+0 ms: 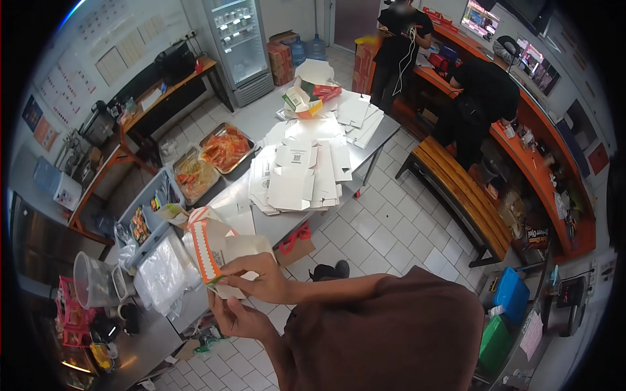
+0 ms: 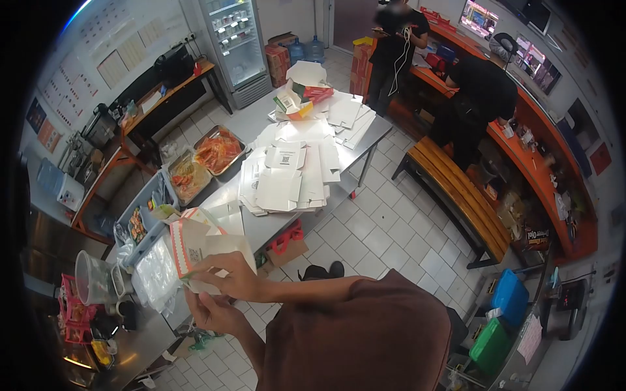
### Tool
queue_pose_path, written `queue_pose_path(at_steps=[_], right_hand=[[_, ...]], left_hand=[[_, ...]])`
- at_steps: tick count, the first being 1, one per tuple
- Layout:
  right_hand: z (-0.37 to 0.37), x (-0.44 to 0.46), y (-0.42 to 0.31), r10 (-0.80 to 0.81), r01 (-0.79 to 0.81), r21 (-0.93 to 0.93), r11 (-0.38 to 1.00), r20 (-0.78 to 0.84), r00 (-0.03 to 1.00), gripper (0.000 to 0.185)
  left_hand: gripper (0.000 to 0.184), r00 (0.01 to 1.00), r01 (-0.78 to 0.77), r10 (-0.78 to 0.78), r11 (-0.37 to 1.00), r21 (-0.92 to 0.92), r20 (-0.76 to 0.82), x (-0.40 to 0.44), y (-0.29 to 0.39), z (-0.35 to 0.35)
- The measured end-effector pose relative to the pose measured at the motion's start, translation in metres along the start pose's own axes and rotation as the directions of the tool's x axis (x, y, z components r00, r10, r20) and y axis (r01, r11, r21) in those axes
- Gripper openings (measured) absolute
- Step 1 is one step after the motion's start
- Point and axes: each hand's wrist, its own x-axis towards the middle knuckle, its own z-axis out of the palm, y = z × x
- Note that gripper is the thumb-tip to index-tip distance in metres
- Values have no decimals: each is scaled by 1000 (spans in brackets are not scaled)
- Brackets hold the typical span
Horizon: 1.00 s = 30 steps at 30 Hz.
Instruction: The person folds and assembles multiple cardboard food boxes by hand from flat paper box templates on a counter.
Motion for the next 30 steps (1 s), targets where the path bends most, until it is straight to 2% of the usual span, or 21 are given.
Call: queue_pose_path(at_steps=[4, 7, 9, 13, 14, 15, 16, 17, 18, 19, 20, 21, 23, 24, 25, 26, 27, 29, 30], right_hand=[[7, -4, 13, -196, 193, -123, 973, -14, 981, 18], [7, -1, 19, -286, 281, -157, 947, -13, 958, 18], [8, -3, 23, -354, 351, -195, 916, 20, 935, 19], [9, -8, 7, -305, 338, -248, 908, 163, 938, 32], [10, -5, 5, -310, 347, -244, 905, 178, 934, 36], [13, -1, 6, -328, 367, -237, 899, 191, 925, 40], [10, 1, 14, -299, 352, -212, 912, 248, 922, 47], [10, 2, 19, -224, 267, -150, 952, 253, 941, 48], [10, 1, 22, -152, 182, -91, 979, 264, 952, 49], [11, 0, 22, -79, 93, -37, 995, 278, 957, 50], [11, -2, 19, 50, -76, 67, 995, 327, 944, 50], [14, 1, 19, -1, -17, 49, 999, 340, 940, 50], [15, 1, 19, -73, 77, 3, 997, 367, 927, 48], [17, -1, 20, -49, 19, 83, 996, 379, 924, 40], [11, 0, 13, -65, 59, 27, 998, 415, 908, 37], [3, 3, 3, -74, 96, -25, 995, 453, 888, 34], [-1, 1, -3, -84, 135, -68, 989, 490, 868, 31], [-10, -5, 0, -203, 270, -182, 946, 319, 926, 25], [-16, 1, -15, -288, 358, -306, 882, 253, 924, 27]], left_hand=[[46, 985, 166, -170, 982, -85, -35, 8, 10, 2], [45, 985, 173, -173, 979, -112, 11, 15, 11, 2], [42, 986, 165, -164, 985, -57, 12, 18, 15, -1], [34, 992, -121, 123, 950, 286, 11, 25, 21, 4], [30, 994, -111, 113, 969, 223, 1, 27, 21, 7], [28, 993, -113, 117, 963, 244, -2, 26, 18, 4], [27, 992, -125, 130, 957, 262, -3, 27, 14, 4], [26, 989, -143, 150, 951, 275, -5, 32, 9, 5], [28, 996, -91, 94, 965, 245, -3, 31, 5, 0], [29, 994, -90, 97, 988, 126, -47, 32, 2, -1], [31, 992, -91, 91, 996, 2, -86, 31, -1, 0], [34, 990, -89, 73, 988, -126, -121, 31, 3, 7], [45, 995, 68, -75, 992, -109, -62, 35, 20, 5], [46, 998, 68, -68, 996, -49, -6, 40, 12, -10], [48, 996, 69, -70, 998, 12, 49, 45, 8, -20], [51, 997, -1, -6, 994, 107, 71, 48, 5, -25], [47, 999, 33, -36, 996, 77, 38, 44, 5, -31], [40, 998, 57, -57, 998, 8, -23, 49, 4, -41], [45, 1000, 28, -28, 996, 83, 3, 48, -1, -47]])
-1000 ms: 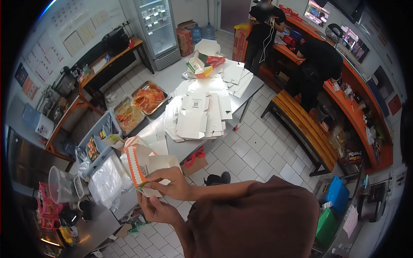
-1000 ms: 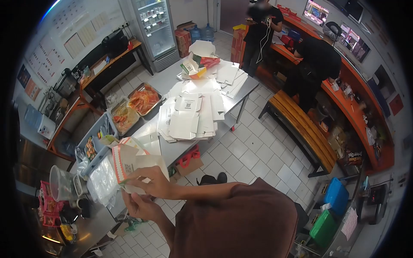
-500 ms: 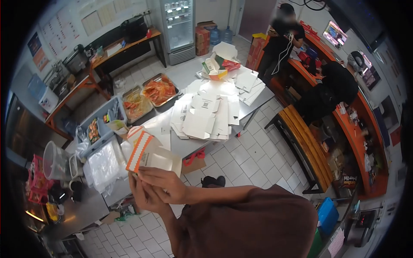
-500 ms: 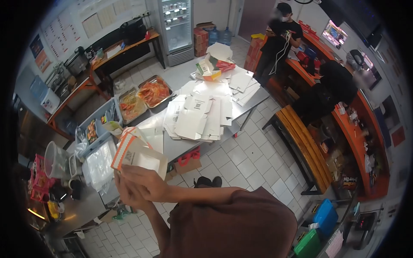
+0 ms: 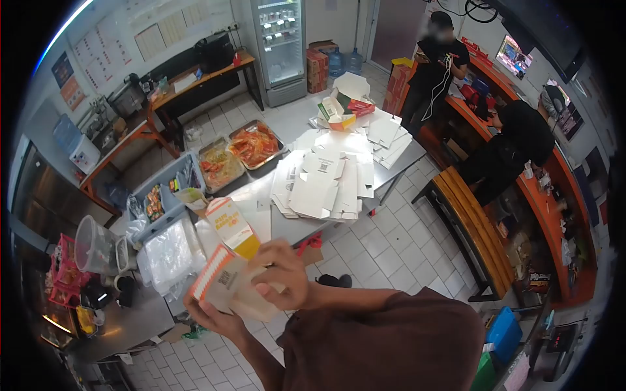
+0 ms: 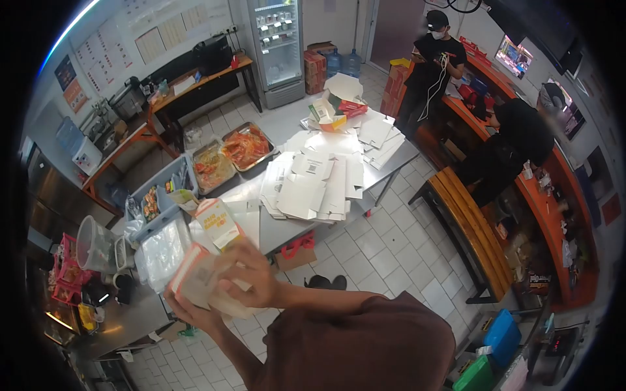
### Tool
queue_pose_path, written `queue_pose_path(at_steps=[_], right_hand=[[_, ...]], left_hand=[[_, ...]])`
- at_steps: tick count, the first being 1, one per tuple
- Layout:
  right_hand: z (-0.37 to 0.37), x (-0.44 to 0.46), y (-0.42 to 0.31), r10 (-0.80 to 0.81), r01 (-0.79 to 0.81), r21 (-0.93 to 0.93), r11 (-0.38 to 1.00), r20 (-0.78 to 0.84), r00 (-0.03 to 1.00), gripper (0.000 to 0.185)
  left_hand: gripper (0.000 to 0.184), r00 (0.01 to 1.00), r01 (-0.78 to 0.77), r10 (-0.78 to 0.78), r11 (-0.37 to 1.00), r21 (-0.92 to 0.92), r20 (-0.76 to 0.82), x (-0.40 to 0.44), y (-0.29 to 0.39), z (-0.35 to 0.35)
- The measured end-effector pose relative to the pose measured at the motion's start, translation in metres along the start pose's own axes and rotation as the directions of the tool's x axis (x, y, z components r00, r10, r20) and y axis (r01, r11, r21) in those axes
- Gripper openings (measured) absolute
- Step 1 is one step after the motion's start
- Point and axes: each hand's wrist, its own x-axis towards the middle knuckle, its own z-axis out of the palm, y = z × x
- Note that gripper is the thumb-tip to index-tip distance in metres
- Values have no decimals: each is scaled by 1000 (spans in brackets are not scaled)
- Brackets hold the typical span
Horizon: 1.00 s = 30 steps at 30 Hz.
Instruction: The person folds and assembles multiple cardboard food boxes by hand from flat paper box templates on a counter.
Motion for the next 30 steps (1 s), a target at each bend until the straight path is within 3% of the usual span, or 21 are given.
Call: queue_pose_path(at_steps=[1, 2, 3, 5, 6, 7, 9, 11, 12, 15, 17, 19, 22, 25, 26, 28, 29, 30], right_hand=[[-7, 13, -6, -72, 58, -157, 986, -86, 994, 29], [-7, 28, -9, -7, -2, -147, 989, -61, 998, 41], [2, 27, 1, 99, -101, 83, 991, 18, 995, 44], [20, 11, 25, 248, -342, 479, 809, 251, 936, 50], [10, 15, 17, 283, -498, 542, 677, 433, 856, 56], [11, 14, 16, 291, -470, 542, 697, 385, 876, 53], [11, 11, 15, 307, -428, 529, 733, 305, 902, 48], [8, -3, 27, 384, -486, 363, 795, 319, 866, 37], [11, -11, 31, 418, -509, 285, 812, 322, 849, 33], [23, -17, 31, 515, -506, 275, 818, 45, 856, 31], [25, -22, 55, 523, -449, 302, 841, -239, 818, 35], [8, -4, 50, 701, -601, 448, 662, -87, 707, 48], [3, -14, 63, 792, -633, 773, 32, 367, 488, 59], [-12, -32, 73, 677, -752, 659, 22, 543, 497, 69], [-24, -27, 73, 427, -668, 718, -197, 676, 601, 71], [-22, -24, 72, 373, -753, 657, 22, 694, 616, 74], [-21, -23, 70, 340, -771, 622, 138, 701, 627, 76], [-19, -21, 63, 492, -861, 418, 288, 707, 508, 69]], left_hand=[[50, 999, -33, 31, 997, 74, 23, 0, -4, -5], [55, 997, -34, 32, 999, 30, 63, -2, -4, -7], [60, 994, -29, 30, 999, -12, 106, -5, -3, -6], [61, 980, 172, -116, 904, -392, 164, -10, -3, 3], [60, 965, 260, -207, 816, -516, 159, -13, -2, 10], [60, 940, 332, -300, 701, -631, 161, -15, 9, 21], [48, 949, 316, -292, 859, -404, 121, -20, 19, 28], [41, 956, 281, -271, 956, -84, 115, -29, 4, 14], [33, 957, 283, -290, 946, -161, -21, -26, 22, 28], [29, 979, 193, -193, 981, -1, 62, -26, 5, 24], [26, 874, 267, -343, 931, 250, 345, -17, 6, 13], [27, 841, 373, -363, 926, 57, 401, -23, -8, 18], [28, 758, 558, -436, 818, -137, 484, -38, -29, 17], [29, 622, 739, -490, 625, -251, 611, -57, -59, 10], [29, 569, 793, -458, 524, -310, 683, -60, -62, 6], [32, 461, 872, -310, 335, -358, 832, -64, -77, -1], [33, 437, 890, -365, 305, -338, 822, -74, -81, -2], [34, 411, 907, -418, 275, -318, 810, -78, -70, 1]])
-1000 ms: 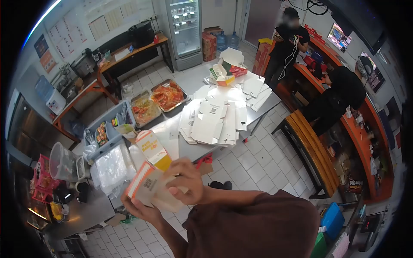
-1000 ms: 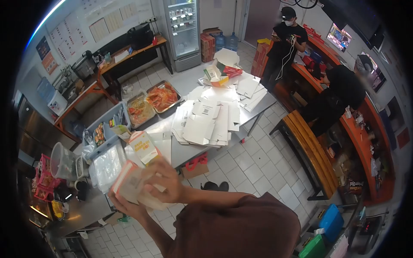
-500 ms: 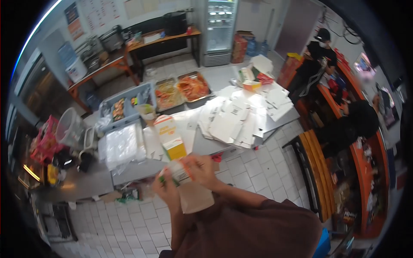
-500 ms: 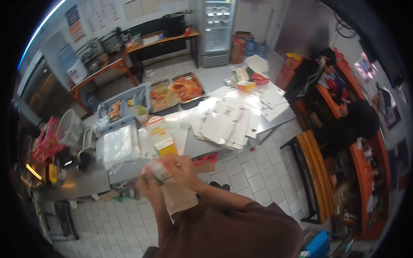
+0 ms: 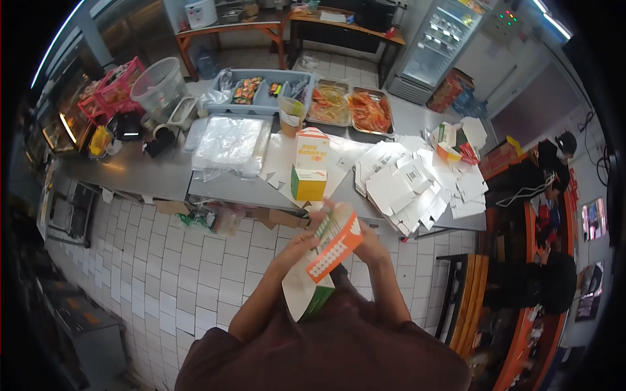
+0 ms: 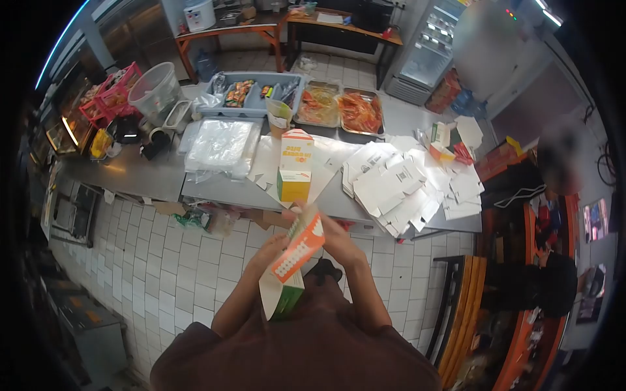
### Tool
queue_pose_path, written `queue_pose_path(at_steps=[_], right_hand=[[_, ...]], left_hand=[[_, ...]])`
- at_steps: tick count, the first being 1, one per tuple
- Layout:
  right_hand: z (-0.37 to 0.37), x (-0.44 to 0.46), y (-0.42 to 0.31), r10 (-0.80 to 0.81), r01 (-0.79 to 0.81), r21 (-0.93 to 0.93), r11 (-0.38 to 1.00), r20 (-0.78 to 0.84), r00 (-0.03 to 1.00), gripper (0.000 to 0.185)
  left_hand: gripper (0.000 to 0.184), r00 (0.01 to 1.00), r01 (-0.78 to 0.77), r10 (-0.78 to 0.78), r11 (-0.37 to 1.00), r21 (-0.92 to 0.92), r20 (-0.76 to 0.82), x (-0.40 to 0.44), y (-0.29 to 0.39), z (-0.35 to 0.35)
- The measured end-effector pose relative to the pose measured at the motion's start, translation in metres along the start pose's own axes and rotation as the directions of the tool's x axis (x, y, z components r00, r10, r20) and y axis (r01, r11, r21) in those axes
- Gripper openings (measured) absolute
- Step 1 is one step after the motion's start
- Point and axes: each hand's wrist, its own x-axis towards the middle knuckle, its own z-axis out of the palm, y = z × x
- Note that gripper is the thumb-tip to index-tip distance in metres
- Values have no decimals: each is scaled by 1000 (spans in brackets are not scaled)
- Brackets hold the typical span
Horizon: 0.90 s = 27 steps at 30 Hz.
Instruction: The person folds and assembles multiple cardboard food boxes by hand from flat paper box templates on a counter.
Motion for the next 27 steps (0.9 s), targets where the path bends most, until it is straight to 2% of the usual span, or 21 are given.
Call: queue_pose_path(at_steps=[2, 3, 4, 6, 7, 9, 10, 12, 14, 15, 16, 17, 18, 20, 21, 23, 27], right_hand=[[-23, 4, 23, -33, 74, -206, 976, 197, 980, 57], [-28, -1, 29, 13, 17, -211, 977, 139, 990, 46], [-33, -6, 35, 59, -41, -209, 977, 80, 995, 35], [-46, -9, 46, -76, 63, -147, 987, -81, 994, 31], [-51, -9, 50, -140, 120, -124, 985, -167, 976, 29], [-48, -6, 44, -90, 50, -115, 992, -379, 921, 26], [-44, -8, 45, -56, 7, -107, 994, -473, 879, 24], [-47, -5, 65, -103, 43, -126, 991, -519, 849, 25], [-48, 2, 74, -167, 96, -153, 984, -561, 811, 27], [-54, 4, 79, -157, 115, -111, 987, -545, 824, 28], [-59, 3, 82, -150, 133, -70, 989, -532, 833, 30], [-66, 2, 86, -142, 150, -28, 988, -525, 839, 31], [-56, 8, 77, -262, 245, -95, 965, -421, 868, 42], [-69, 14, 81, -246, 143, -287, 947, -366, 897, 52], [-77, 19, 87, -228, 91, -374, 923, -339, 913, 58], [-94, 37, 99, -238, 53, -449, 892, -367, 899, 64], [-109, 85, 99, -345, 126, -507, 853, -365, 865, 72]], left_hand=[[42, 998, 19, -24, 997, -81, -60, 1, 4, 30], [45, 999, -42, 39, 981, 191, 17, 5, 2, 17], [49, 992, -109, 72, 892, 438, 101, 14, 10, 4], [64, 998, -2, -47, 711, 703, 50, 11, 36, -11], [67, 1000, 19, -28, 828, 561, 7, 10, 46, -17], [74, 995, 25, -3, 976, 214, -103, 1, 50, -27], [74, 995, -7, 41, 938, 346, -92, -8, 47, -17], [76, 992, -69, 121, 793, 606, -45, -10, 43, 7], [81, 960, -18, 216, 678, 734, -176, -6, 26, 17], [84, 937, 13, 268, 613, 790, -223, -2, 21, 16], [86, 936, 7, 262, 654, 756, -235, 5, 17, 9], [83, 915, -28, 331, 621, 784, -229, 14, 9, -3], [81, 893, -57, 393, 586, 808, -221, 23, 2, -19], [72, 858, -94, 460, 577, 811, -228, 36, -2, -35], [71, 853, -84, 480, 515, 853, -206, 47, 0, -46], [70, 844, -58, 513, 379, 924, -157, 64, -1, -65], [69, 786, -59, 599, 320, 946, -153, 99, 21, -78]])
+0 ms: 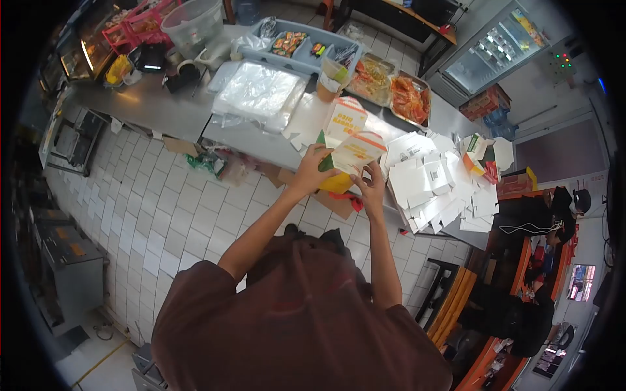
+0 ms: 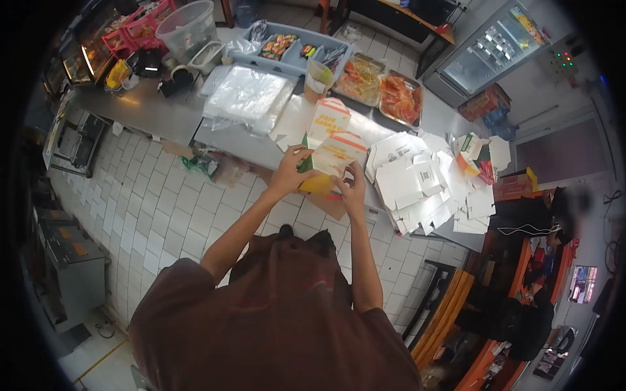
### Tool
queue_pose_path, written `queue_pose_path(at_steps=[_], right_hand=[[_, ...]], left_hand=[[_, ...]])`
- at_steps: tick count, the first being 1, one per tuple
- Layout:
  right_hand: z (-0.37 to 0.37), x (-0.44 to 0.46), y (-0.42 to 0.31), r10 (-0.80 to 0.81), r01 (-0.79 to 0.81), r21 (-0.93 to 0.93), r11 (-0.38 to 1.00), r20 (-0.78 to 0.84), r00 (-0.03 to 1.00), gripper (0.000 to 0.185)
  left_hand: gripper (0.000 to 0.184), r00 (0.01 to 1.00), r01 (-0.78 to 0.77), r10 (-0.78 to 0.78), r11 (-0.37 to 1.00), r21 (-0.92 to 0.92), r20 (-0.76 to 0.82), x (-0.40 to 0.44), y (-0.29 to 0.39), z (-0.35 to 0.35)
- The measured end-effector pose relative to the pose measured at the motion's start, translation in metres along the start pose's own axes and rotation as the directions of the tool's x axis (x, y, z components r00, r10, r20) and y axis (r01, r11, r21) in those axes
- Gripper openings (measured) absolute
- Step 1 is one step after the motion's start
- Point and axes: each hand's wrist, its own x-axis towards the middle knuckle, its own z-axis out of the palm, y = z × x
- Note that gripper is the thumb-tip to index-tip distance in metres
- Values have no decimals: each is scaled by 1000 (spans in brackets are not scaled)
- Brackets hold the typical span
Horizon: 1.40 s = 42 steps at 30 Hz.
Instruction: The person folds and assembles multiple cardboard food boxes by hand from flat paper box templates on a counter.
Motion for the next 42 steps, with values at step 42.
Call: queue_pose_path(at_steps=[42], right_hand=[[-198, 46, 85, 386, -247, -966, 81, -198, 901, 118]], left_hand=[[45, 859, -486, 507, 760, 431, 75, 88, -29, 24]])
